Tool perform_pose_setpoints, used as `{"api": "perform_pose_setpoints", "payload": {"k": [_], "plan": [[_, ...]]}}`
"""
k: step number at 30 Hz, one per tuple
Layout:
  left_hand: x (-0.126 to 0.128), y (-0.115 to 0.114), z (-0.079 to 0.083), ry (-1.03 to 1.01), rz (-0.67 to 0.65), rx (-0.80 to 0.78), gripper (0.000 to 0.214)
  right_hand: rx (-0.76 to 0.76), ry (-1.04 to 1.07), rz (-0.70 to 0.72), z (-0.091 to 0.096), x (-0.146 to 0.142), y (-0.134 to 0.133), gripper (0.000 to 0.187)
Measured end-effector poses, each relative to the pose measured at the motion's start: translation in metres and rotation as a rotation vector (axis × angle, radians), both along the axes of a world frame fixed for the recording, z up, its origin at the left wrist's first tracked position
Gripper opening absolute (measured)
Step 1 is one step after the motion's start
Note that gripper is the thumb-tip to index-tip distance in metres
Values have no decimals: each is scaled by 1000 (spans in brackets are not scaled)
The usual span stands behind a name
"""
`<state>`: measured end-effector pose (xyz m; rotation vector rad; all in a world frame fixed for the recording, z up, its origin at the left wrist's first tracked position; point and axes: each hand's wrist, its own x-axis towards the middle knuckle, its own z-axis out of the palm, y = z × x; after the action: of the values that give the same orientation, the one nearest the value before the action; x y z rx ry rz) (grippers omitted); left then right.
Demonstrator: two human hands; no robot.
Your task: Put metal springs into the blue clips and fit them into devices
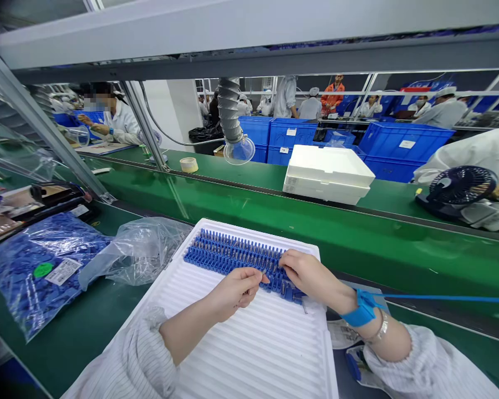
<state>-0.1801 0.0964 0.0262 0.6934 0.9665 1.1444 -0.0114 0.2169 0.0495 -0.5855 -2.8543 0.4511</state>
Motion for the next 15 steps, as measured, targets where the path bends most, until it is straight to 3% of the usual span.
{"api": "perform_pose_setpoints", "payload": {"k": [7,15], "plan": [[1,0,-2,46,2,0,38,0,-107,-4,-6,-6,2,23],[1,0,-5,75,-7,4,38,-20,-136,-24,1,-10,0,20]]}}
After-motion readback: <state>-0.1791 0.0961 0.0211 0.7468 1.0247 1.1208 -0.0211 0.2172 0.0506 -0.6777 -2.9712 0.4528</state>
